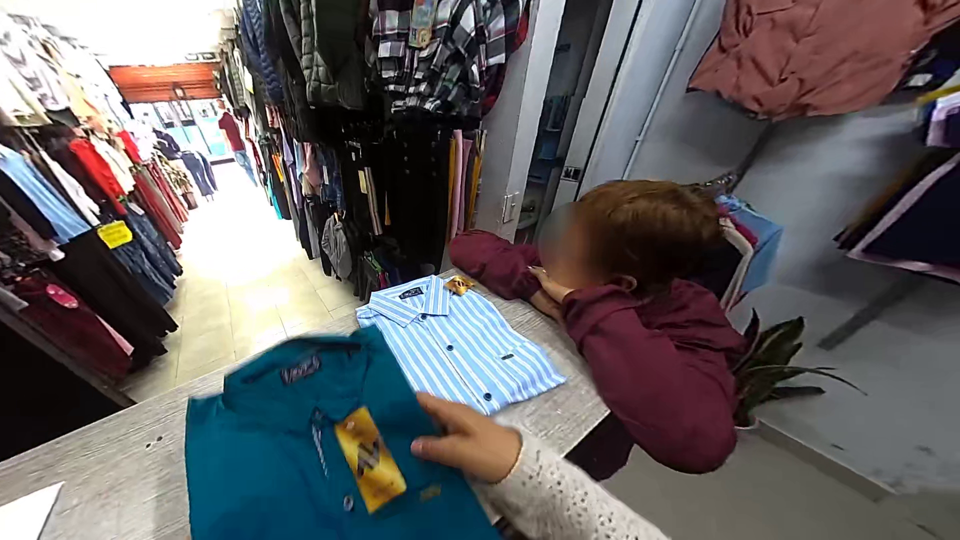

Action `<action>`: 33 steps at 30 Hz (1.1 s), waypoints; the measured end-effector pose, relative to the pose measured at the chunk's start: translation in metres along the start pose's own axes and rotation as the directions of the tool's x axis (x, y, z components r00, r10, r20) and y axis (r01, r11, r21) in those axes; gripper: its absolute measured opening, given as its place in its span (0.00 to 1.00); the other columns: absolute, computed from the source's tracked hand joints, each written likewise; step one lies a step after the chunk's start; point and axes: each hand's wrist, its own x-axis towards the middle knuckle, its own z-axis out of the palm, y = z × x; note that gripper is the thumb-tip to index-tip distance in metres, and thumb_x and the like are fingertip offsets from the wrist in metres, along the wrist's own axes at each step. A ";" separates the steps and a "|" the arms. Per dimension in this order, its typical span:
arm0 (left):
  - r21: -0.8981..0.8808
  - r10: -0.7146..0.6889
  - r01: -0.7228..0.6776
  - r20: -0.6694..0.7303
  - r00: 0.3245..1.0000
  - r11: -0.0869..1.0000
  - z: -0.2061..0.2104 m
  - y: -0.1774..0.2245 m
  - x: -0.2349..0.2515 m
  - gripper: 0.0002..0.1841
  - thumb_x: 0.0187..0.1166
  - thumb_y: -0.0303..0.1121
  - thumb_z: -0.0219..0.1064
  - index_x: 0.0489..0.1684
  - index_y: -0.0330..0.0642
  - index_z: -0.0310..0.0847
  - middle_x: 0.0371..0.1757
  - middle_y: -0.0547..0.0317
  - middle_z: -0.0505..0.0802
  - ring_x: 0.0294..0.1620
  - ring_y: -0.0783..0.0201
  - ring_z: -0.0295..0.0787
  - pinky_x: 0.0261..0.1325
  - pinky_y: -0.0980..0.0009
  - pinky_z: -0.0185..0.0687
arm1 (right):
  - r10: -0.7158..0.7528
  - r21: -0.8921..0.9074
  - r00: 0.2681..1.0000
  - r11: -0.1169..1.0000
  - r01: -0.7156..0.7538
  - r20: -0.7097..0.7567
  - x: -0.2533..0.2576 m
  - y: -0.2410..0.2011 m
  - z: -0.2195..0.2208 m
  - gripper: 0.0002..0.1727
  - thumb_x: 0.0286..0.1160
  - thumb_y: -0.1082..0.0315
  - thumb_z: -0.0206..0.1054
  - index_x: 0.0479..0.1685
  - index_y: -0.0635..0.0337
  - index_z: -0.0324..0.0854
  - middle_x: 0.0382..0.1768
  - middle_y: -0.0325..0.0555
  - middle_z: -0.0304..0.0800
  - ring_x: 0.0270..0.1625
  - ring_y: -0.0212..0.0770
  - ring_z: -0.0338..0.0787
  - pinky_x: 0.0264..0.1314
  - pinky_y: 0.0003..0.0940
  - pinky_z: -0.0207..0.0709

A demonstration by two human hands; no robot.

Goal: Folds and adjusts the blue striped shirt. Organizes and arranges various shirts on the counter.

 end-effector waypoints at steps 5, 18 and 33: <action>-0.138 0.156 -0.163 -0.058 0.986 0.977 0.071 0.044 0.074 0.33 0.73 0.24 0.65 0.80 0.29 0.56 0.57 0.55 0.90 0.52 0.72 0.92 0.55 0.72 0.92 | -0.067 -0.027 0.925 0.998 0.062 -0.373 0.014 -0.020 -0.107 0.26 0.79 0.75 0.65 0.77 0.61 0.70 0.45 0.46 0.93 0.41 0.34 0.93 0.47 0.34 0.89; -0.093 -0.172 0.169 -0.019 0.985 0.981 0.179 0.005 0.177 0.27 0.87 0.25 0.60 0.84 0.35 0.57 0.64 0.39 0.86 0.56 0.58 0.90 0.60 0.62 0.86 | 0.315 -0.071 0.717 0.889 -0.452 -0.622 -0.012 0.089 -0.160 0.14 0.77 0.67 0.73 0.53 0.67 0.82 0.37 0.54 0.93 0.37 0.44 0.93 0.47 0.45 0.86; -0.077 -0.373 0.420 0.339 0.864 0.904 0.151 0.014 0.132 0.24 0.82 0.18 0.60 0.74 0.37 0.55 0.42 0.53 0.92 0.38 0.64 0.95 0.41 0.68 0.93 | 0.024 -0.235 0.577 0.899 -0.370 -0.817 -0.061 0.122 -0.118 0.16 0.79 0.65 0.65 0.59 0.64 0.81 0.38 0.48 0.93 0.40 0.41 0.92 0.47 0.45 0.85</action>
